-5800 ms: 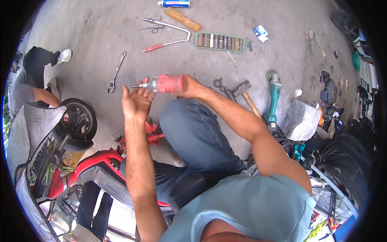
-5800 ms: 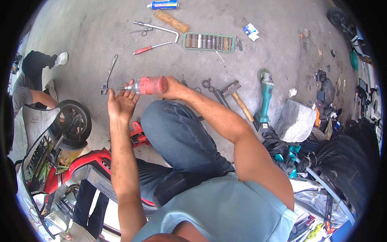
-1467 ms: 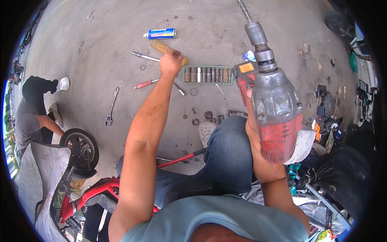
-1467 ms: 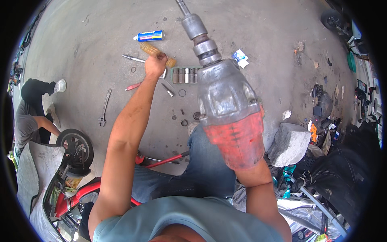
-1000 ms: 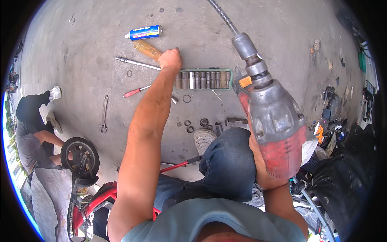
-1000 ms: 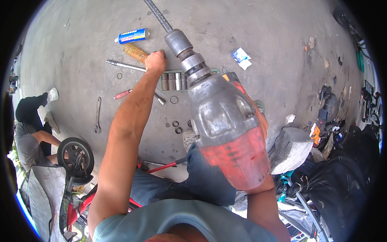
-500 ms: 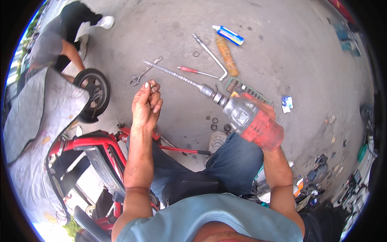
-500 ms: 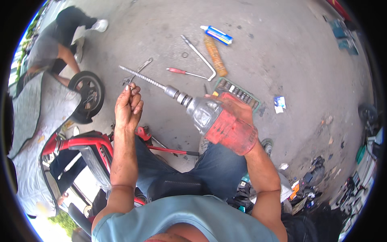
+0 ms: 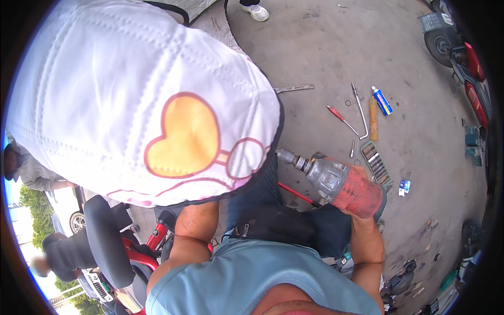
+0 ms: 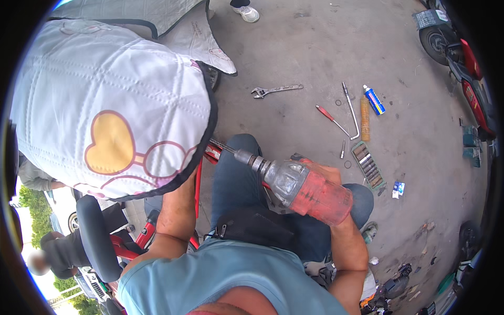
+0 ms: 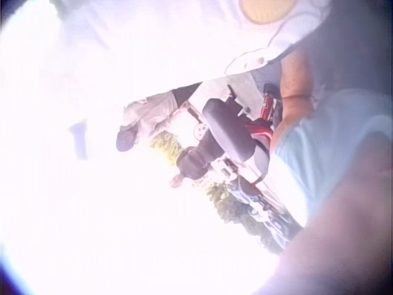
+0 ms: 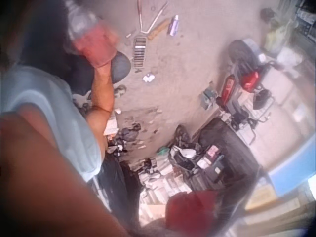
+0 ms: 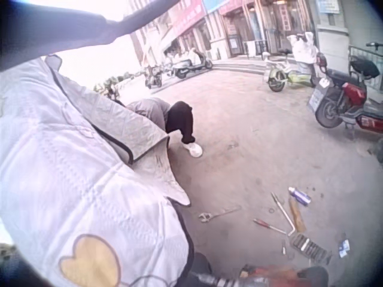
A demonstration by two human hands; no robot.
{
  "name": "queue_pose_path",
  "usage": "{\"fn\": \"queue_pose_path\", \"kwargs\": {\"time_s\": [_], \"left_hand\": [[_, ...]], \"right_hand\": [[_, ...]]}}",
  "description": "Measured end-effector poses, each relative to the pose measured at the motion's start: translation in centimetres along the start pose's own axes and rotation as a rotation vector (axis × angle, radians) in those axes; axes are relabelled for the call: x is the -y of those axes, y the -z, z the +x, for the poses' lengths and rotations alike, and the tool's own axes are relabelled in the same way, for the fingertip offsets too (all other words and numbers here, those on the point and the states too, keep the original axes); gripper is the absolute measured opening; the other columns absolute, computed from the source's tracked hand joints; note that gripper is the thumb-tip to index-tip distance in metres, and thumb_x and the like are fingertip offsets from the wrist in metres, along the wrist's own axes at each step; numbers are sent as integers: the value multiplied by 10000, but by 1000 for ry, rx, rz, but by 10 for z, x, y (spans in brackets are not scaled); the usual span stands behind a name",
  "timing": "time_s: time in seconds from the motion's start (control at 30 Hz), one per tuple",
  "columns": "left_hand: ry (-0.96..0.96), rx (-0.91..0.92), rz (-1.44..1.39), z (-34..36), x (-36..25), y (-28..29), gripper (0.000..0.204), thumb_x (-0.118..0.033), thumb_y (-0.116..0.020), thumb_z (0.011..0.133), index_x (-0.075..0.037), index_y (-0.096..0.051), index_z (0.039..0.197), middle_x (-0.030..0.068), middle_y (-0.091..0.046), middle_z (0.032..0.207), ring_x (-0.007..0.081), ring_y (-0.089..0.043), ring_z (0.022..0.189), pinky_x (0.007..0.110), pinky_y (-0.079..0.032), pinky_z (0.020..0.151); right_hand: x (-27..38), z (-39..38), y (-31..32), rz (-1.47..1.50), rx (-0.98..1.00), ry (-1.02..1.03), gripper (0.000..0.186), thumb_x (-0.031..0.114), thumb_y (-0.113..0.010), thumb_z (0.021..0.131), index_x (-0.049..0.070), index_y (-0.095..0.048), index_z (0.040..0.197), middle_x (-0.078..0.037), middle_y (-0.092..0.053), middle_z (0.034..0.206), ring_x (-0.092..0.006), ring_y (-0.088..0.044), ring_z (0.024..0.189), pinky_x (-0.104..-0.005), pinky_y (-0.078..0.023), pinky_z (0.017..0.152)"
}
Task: The person uses a power drill to remove and install parts on a red electric scooter, including the seat and handlebar components. They also use a floor jack to lift the scooter and an air hose to inflate the rear tire.
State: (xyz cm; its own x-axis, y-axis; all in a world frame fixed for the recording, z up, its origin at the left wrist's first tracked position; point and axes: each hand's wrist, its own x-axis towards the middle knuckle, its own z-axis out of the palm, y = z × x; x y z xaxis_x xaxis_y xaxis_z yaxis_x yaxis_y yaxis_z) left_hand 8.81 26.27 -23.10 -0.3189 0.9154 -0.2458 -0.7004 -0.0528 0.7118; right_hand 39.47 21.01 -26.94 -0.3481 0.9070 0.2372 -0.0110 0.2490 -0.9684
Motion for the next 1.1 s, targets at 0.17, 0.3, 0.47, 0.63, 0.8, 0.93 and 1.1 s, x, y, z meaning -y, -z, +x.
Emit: {"fn": "queue_pose_path", "kwargs": {"time_s": [0.17, 0.3, 0.47, 0.63, 0.8, 0.93, 1.1], "left_hand": [[-38, 3, -15, 9, -50, 42, 332, -386, -457, 1076, -80, -545, 982, -10, -461, 692, 71, -302, 491, 235, -293, 419], [-90, 30, -12, 16, -81, 66, 367, -428, -461, 1073, -84, -548, 978, -9, -468, 665, 72, -304, 484, 247, -284, 419], [-232, 79, -30, 16, -120, 86, 317, -399, -474, 1074, -107, -555, 981, -31, -469, 707, 47, -359, 509, 210, -315, 407], [-367, 182, 10, 31, -147, 83, 332, -403, -500, 1062, -85, -581, 1014, -28, -491, 725, 50, -379, 515, 214, -318, 403], [-360, 356, -174, 60, -195, 53, 365, -395, -509, 1060, -45, -605, 1100, -34, -467, 724, 38, -316, 518, 209, -293, 425], [-417, 499, -144, 84, -242, 36, 353, -320, -455, 1086, -24, -609, 1201, -40, -472, 789, 38, -307, 553, 202, -298, 459], [-515, 397, 43, 114, -299, 34, 353, -252, -469, 1079, 48, -628, 1175, -13, -509, 805, 59, -316, 559, 228, -292, 480]], "right_hand": [[17, -4, -84, -396, -51, 195, 306, 192, -756, 803, 2, -676, 1029, -115, -693, 936, -272, -686, 803, -339, -545, 724], [10, -16, -130, -554, -34, 175, 307, 287, -746, 860, 108, -711, 1106, -74, -729, 1016, -293, -705, 882, -399, -550, 779], [20, 3, -172, -529, 1, 243, 321, 225, -727, 866, 41, -690, 1127, -113, -729, 1026, -285, -717, 899, -369, -565, 775], [52, 25, -210, -125, -100, -85, 334, 174, -759, 850, 23, -676, 1136, -103, -725, 1022, -234, -712, 901, -344, -564, 786], [67, 61, -256, 78, -169, -41, 270, 128, -785, 872, 59, -672, 1107, -50, -707, 1025, -157, -674, 919, -335, -538, 819], [62, 99, -270, 76, -103, 58, 333, 110, -763, 897, 60, -631, 1198, -45, -670, 1117, -145, -637, 1033, -326, -523, 871], [66, 157, -292, -34, -149, 237, 269, 150, -765, 861, 54, -677, 1097, -90, -703, 955, -251, -676, 863, -386, -533, 778]]}}
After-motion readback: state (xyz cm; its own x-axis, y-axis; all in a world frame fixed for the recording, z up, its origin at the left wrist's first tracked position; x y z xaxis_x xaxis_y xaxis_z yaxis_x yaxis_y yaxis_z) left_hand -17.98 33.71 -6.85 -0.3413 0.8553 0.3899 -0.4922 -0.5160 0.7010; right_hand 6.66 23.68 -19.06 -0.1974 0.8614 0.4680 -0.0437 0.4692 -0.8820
